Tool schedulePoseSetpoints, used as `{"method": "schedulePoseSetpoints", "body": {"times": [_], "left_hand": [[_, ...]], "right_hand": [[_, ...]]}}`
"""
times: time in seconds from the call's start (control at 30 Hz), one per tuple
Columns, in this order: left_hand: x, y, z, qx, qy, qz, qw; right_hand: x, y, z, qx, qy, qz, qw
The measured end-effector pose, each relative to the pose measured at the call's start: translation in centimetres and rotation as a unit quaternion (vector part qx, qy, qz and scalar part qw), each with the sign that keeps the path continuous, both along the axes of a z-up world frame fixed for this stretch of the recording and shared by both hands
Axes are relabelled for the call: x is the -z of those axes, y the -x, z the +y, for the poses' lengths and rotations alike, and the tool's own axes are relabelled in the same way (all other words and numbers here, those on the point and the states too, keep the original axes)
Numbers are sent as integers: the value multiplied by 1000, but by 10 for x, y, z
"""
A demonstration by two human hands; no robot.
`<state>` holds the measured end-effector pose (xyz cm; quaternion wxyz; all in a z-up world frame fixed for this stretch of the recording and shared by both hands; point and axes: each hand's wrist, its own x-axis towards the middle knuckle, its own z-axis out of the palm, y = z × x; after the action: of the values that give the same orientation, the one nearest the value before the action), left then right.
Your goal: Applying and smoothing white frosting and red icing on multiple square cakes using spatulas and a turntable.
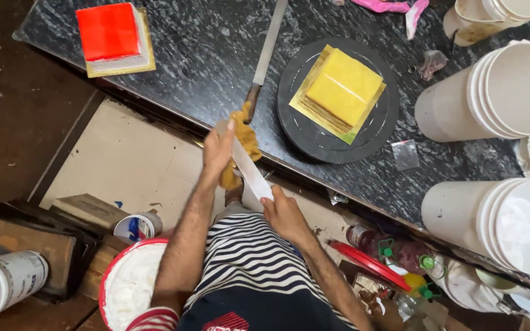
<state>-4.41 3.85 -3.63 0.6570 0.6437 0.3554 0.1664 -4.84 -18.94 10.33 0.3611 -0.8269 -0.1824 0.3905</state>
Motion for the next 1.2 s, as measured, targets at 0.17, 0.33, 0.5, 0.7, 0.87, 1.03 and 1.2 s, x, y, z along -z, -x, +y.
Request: {"method": "schedulePoseSetpoints", "body": {"times": [0.17,0.33,0.5,0.7,0.87,1.03,1.2], "left_hand": [[-20,-25,62,-96,-97,10,991],[-16,-59,44,26,-120,131,984],[7,-126,42,141,-212,96,962],[-8,-186,174,99,-611,0,785],[26,-175,164,192,-526,-108,821],[59,-140,127,144,-365,-67,918],[35,-125,89,121,-464,-53,876]], "right_hand": [[-27,6,-42,2,34,17,999],[-24,10,-78,50,77,57,994],[-40,8,-64,64,-9,9,998],[-41,20,-61,207,18,83,975],[-41,24,-60,174,-1,6,985],[-65,14,-48,103,10,-18,994],[-110,-3,-91,25,-171,-80,982]]}}
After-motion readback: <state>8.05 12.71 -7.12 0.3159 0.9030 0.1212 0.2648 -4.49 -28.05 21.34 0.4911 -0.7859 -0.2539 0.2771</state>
